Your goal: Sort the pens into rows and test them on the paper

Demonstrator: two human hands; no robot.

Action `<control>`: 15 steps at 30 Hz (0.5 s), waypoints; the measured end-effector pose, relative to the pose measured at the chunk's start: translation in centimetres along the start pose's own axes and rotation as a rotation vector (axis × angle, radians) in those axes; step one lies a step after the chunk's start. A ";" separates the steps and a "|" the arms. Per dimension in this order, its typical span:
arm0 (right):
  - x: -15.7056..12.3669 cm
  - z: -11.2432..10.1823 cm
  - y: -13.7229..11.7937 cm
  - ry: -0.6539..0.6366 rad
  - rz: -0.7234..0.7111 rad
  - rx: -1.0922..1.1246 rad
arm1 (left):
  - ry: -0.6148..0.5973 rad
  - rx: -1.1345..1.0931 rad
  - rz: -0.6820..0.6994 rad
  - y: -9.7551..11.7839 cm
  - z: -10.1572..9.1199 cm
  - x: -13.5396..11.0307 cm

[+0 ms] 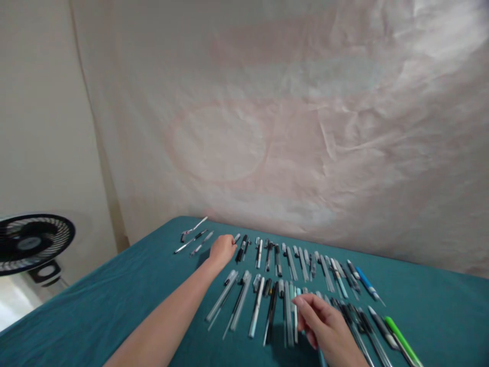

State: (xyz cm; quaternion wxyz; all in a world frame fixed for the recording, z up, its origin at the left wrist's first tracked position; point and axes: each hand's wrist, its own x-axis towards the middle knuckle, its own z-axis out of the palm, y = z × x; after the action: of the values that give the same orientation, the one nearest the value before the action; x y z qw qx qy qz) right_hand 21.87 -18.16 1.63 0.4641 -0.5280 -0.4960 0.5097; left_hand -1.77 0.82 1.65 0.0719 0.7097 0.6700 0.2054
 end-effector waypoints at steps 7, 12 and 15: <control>0.0 0.3 -0.8 -0.019 0.044 0.088 | 0.072 0.093 0.000 -0.9 0.6 0.1; 1.1 0.8 -1.4 -0.037 0.174 0.246 | 0.097 0.098 -0.026 -2.1 0.3 0.9; 2.6 2.1 -2.7 -0.104 0.157 0.223 | 0.122 0.112 -0.050 -3.4 -0.5 1.6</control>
State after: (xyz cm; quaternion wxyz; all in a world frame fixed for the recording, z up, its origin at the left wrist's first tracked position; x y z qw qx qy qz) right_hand 19.62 -15.42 4.02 0.4523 -0.4834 -0.4169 0.6228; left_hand -5.09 2.61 1.15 -0.0036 0.6820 0.7010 0.2085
